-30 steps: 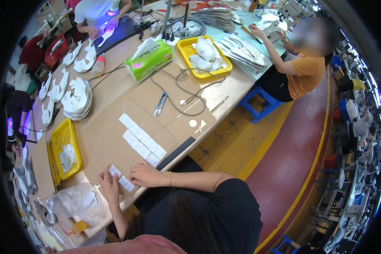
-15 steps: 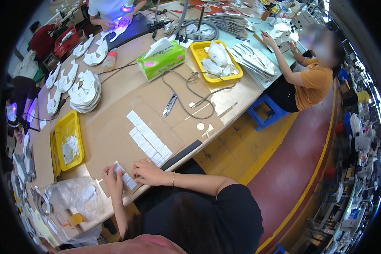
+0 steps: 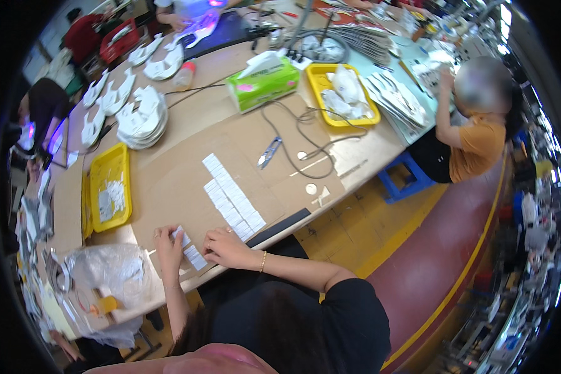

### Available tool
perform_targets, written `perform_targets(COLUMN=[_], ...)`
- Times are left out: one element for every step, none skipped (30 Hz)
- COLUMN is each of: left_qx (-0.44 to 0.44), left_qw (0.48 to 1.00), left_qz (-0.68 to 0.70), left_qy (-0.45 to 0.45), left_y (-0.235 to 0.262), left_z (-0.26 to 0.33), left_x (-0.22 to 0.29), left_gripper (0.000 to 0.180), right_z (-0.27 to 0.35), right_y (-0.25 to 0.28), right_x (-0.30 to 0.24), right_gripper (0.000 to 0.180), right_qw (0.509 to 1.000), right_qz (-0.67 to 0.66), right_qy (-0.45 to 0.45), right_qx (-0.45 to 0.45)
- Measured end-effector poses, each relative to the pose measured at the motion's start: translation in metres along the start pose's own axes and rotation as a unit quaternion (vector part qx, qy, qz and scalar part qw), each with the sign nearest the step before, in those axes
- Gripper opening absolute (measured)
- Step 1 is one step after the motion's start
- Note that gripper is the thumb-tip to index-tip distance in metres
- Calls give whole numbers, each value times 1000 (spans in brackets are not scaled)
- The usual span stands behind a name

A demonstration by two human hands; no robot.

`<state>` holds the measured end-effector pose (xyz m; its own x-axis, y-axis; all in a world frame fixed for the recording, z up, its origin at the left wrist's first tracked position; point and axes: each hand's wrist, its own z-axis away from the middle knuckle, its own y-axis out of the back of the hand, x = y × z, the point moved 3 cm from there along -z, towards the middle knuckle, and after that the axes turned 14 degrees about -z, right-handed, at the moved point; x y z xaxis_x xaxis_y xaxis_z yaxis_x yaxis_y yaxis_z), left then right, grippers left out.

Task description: The person repeatedly picks up small white rectangular pieces from a table and folds or manipulates them by hand. They place the manipulated pieces into a yellow tray. The task is performed continuously throughout the clip.

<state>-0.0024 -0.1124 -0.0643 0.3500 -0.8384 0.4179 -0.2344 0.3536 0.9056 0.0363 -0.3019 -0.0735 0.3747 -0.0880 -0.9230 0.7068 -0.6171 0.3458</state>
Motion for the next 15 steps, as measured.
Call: perform_targets(left_qx=[4, 8, 9, 2, -5, -12, -19, -24, -30, -32, -33, -32, -28, -21, -14], left_qw=[1000, 1000, 1000, 1000, 1000, 1000, 999, 999, 998, 998, 997, 997, 997, 998, 998], left_qz=[7, 14, 8, 13, 20, 24, 32, 38, 45, 49, 54, 58, 59, 59, 59], left_qy=[3, 6, 8, 12, 14, 17, 20, 23, 25, 29, 33, 34, 32, 26, 19], left_y=[-1, -1, -1, -2, -2, -2, -3, -4, -5, -6, -7, -7, -8, -8, -7], left_z=[-1, -1, -4, -6, -9, -11, -13, -14, -16, -17, -17, -17, -17, -17, -16], left_x=[0, -1, -2, -3, -5, -7, -9, -10, -12, -13, -14, -14, -15, -15, -14], left_gripper=[19, 19, 17, 17, 16, 15, 15, 14, 13, 13, 13, 12, 12, 12, 12], right_z=[0, -1, -1, -1, -1, -1, -2, -2, -2, -3, -3, -3, -3, -3, -4], right_y=[0, 0, 0, 1, 2, 3, 3, 3, 3, 3, 3, 2, 2, 1, 1], right_x=[0, -1, -2, -2, -2, -3, -3, -4, -4, -5, -4, -4, -4, -4, -4], right_gripper=[12, 12, 12, 12, 12, 12, 12, 12, 12, 12, 12, 11, 11, 11, 11], right_qw=[1000, 1000, 1000, 1000, 1000, 1000, 1000, 1000, 1000, 1000, 1000, 1000, 1000, 1000, 1000], right_qz=[-6, -3, 0, 1, 2, 3, 0, -2, -5, -11, -18, -30, -25, -25, -24], right_qy=[-7, 0, -7, -22, -15, -11, -11, -12, -8, -1, 0, -4, 1, 1, 2], right_qx=[-10, -7, -11, -17, -16, -15, -17, -17, -15, -7, -3, 0, 2, 2, 4])
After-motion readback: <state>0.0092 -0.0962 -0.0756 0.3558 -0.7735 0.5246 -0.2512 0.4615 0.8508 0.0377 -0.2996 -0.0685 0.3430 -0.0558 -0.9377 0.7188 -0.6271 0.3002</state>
